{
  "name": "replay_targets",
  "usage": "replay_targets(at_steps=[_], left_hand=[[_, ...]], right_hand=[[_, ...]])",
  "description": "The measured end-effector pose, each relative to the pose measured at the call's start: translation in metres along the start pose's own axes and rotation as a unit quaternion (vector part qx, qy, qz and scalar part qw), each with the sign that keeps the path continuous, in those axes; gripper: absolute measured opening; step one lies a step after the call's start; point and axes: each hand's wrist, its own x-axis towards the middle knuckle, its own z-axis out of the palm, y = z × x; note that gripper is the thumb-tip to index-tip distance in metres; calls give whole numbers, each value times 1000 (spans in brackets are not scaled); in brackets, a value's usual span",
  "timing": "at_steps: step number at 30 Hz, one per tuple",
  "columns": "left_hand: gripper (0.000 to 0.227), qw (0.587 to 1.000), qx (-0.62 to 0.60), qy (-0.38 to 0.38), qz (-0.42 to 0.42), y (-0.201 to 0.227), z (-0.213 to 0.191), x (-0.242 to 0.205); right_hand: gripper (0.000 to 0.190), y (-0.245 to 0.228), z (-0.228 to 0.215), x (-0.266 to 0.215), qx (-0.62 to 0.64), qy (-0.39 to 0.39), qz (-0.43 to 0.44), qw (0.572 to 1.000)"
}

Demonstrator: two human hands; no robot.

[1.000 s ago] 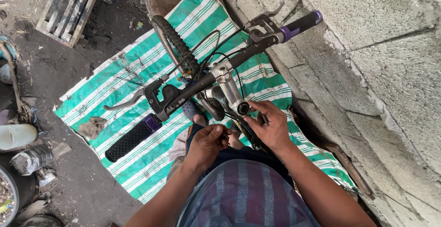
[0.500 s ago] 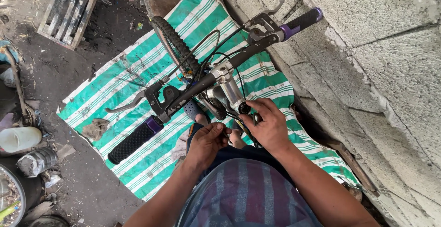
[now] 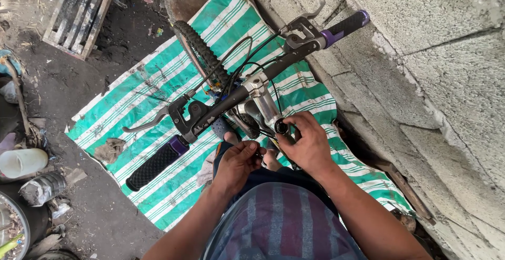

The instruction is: Adjusting and tightening the handlebars and stem of a bicycle in a workshop environment.

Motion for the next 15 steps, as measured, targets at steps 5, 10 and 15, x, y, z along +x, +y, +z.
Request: replay_targets(at_steps=[5,10,15], left_hand=[[28,1000,16,-8,-1,5,2,0],[30,999,30,-13,3,6,5,-1],[31,999,39,-17,8,5,4,-1]], right_hand=[[39,16,6,-3,73,-3,38,997],[31,-2,-3,-1,54,12,0,998],[25,18,-3,-10,136,25,36,990]])
